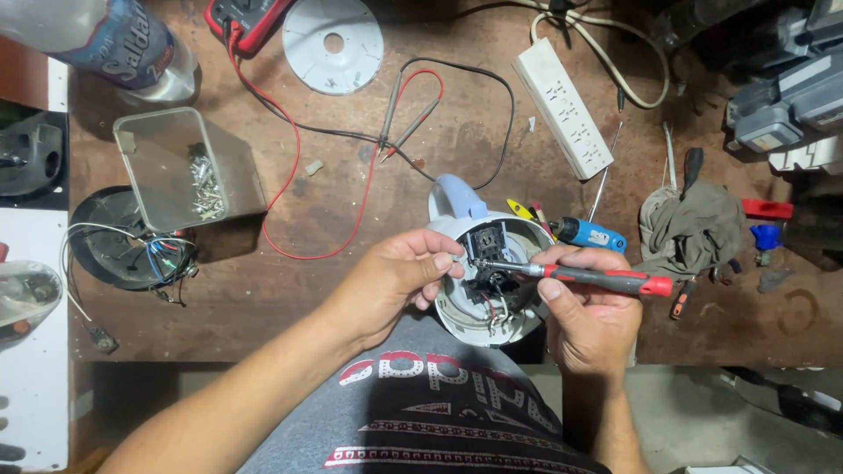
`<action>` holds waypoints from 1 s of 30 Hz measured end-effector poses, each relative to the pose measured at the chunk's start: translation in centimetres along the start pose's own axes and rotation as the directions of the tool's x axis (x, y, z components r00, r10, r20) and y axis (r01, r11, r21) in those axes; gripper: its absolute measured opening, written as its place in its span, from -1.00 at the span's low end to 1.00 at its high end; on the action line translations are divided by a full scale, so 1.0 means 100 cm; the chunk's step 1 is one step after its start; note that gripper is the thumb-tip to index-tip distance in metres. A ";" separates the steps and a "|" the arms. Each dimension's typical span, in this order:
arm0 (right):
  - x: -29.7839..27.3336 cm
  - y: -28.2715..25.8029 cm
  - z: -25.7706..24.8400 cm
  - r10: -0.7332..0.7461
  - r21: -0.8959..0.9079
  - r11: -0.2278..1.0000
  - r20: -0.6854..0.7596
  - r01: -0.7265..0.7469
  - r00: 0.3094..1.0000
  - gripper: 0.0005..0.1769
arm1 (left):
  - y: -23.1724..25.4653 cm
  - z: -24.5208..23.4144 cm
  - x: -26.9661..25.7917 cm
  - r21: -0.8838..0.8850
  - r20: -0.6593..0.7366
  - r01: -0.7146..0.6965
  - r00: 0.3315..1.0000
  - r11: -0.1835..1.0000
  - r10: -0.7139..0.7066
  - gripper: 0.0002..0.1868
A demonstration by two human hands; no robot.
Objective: The person repairs the internal wiring of a white electric kettle using pliers and a screwdriver. They strip wire ends, connect them to terminals, and tighten screws to secure the connections.
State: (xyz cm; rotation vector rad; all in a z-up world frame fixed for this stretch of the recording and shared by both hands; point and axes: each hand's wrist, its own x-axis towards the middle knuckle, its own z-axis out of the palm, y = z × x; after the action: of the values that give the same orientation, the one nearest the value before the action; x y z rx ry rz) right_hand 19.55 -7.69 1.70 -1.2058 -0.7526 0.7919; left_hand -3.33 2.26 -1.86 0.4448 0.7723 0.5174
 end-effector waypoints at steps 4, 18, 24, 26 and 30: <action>-0.001 -0.002 0.003 0.010 -0.005 1.000 0.003 -0.010 1.000 -0.58 | 0.002 0.003 -0.001 0.058 -0.023 -0.040 0.999 0.998 0.041 -0.70; -0.005 -0.002 0.005 0.030 -0.010 1.000 0.003 -0.030 1.000 -0.58 | 0.004 0.003 -0.009 0.417 -0.100 -0.124 0.978 0.901 0.181 -0.70; -0.006 -0.010 0.011 0.027 -0.021 0.999 0.010 -0.027 1.000 -0.58 | 0.008 0.006 -0.013 0.437 -0.059 -0.173 0.974 0.883 0.220 -0.75; -0.007 -0.010 0.011 0.029 -0.017 0.999 0.006 -0.029 1.000 -0.57 | 0.006 0.004 -0.012 0.424 -0.051 -0.181 0.974 0.887 0.223 -0.76; -0.007 -0.011 0.010 0.033 -0.014 0.999 0.008 -0.033 0.999 -0.56 | 0.010 0.005 -0.012 0.380 -0.038 -0.194 0.974 0.904 0.225 -0.77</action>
State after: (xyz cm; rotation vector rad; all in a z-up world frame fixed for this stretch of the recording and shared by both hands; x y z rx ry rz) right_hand 18.43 -7.98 2.94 -1.2308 -0.7476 0.8203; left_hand -3.92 2.27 -0.32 0.8749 0.9115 0.5930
